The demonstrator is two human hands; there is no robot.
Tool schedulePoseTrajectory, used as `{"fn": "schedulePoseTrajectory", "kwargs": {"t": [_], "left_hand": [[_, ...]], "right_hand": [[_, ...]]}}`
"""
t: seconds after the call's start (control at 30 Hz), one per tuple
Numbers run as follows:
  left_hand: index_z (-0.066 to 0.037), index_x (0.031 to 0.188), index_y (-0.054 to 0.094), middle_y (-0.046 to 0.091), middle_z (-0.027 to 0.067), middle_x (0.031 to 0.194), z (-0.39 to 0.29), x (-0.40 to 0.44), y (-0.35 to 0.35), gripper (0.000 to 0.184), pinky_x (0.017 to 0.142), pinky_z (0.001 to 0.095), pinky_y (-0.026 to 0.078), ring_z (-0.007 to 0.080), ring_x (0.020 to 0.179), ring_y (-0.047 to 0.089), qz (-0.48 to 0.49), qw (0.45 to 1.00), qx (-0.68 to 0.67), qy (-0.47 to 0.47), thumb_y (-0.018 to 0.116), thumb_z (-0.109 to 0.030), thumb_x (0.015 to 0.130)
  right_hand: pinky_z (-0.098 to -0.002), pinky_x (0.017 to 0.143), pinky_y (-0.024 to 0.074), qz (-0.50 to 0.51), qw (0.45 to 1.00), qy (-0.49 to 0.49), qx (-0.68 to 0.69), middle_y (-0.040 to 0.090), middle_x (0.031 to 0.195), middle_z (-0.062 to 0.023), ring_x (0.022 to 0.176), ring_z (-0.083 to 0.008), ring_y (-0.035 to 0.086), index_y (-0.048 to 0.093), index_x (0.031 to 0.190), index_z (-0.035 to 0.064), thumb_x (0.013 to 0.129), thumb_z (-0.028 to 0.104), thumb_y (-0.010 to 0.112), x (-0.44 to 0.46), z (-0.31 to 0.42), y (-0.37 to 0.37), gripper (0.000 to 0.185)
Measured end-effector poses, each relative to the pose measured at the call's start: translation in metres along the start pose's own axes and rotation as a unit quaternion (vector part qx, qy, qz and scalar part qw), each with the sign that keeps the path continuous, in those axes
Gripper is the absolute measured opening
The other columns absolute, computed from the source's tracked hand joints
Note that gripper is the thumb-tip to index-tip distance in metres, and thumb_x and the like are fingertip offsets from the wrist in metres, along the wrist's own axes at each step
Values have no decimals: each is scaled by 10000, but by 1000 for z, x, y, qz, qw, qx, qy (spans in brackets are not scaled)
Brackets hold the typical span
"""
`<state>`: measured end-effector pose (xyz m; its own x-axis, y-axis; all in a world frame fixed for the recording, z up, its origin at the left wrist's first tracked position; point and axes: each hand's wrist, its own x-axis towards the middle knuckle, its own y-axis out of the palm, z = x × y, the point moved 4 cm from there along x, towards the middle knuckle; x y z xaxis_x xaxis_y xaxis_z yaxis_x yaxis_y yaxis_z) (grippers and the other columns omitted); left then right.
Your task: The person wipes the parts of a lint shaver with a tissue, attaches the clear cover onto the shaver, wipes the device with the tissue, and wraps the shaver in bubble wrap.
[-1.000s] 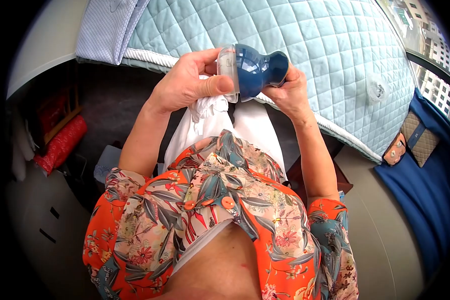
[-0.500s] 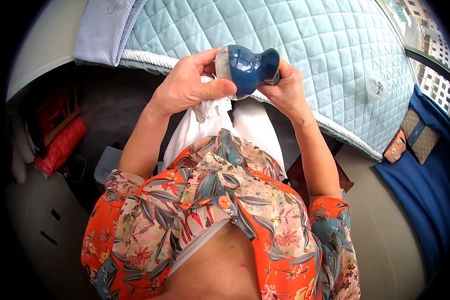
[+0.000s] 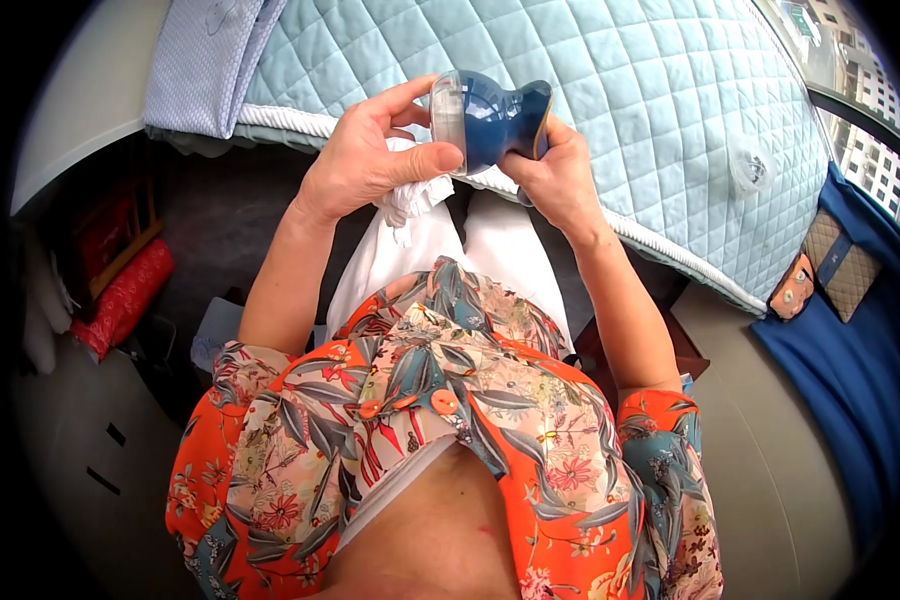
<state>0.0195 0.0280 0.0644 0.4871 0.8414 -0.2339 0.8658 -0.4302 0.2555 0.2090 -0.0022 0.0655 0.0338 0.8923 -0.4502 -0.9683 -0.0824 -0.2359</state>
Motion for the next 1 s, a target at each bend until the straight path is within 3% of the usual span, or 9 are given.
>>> {"fn": "schedulePoseTrajectory", "kwargs": {"t": [0.37,0.77,1.0], "left_hand": [[3,1120,586,620,51,905,-3,5,4,670,748,280,460,130,830,551,17,997,13,72,806,-423,652],[26,1180,553,604,56,923,0,3,8,704,739,258,470,121,826,543,40,997,-63,23,798,-400,676],[30,1178,552,604,51,912,1,4,7,710,737,254,468,115,816,540,41,997,-61,24,800,-402,673]], "right_hand": [[-206,640,433,29,999,33,30,597,768,39,706,-41,512,630,911,30,726,2,628,0,0,1,187],[-240,689,450,-30,995,-66,-62,615,758,-6,721,-74,536,622,924,39,685,17,627,-3,-7,-3,239],[-233,687,449,-33,996,-69,-46,614,753,0,715,-70,535,624,919,42,689,16,625,-2,-10,-2,231]]}}
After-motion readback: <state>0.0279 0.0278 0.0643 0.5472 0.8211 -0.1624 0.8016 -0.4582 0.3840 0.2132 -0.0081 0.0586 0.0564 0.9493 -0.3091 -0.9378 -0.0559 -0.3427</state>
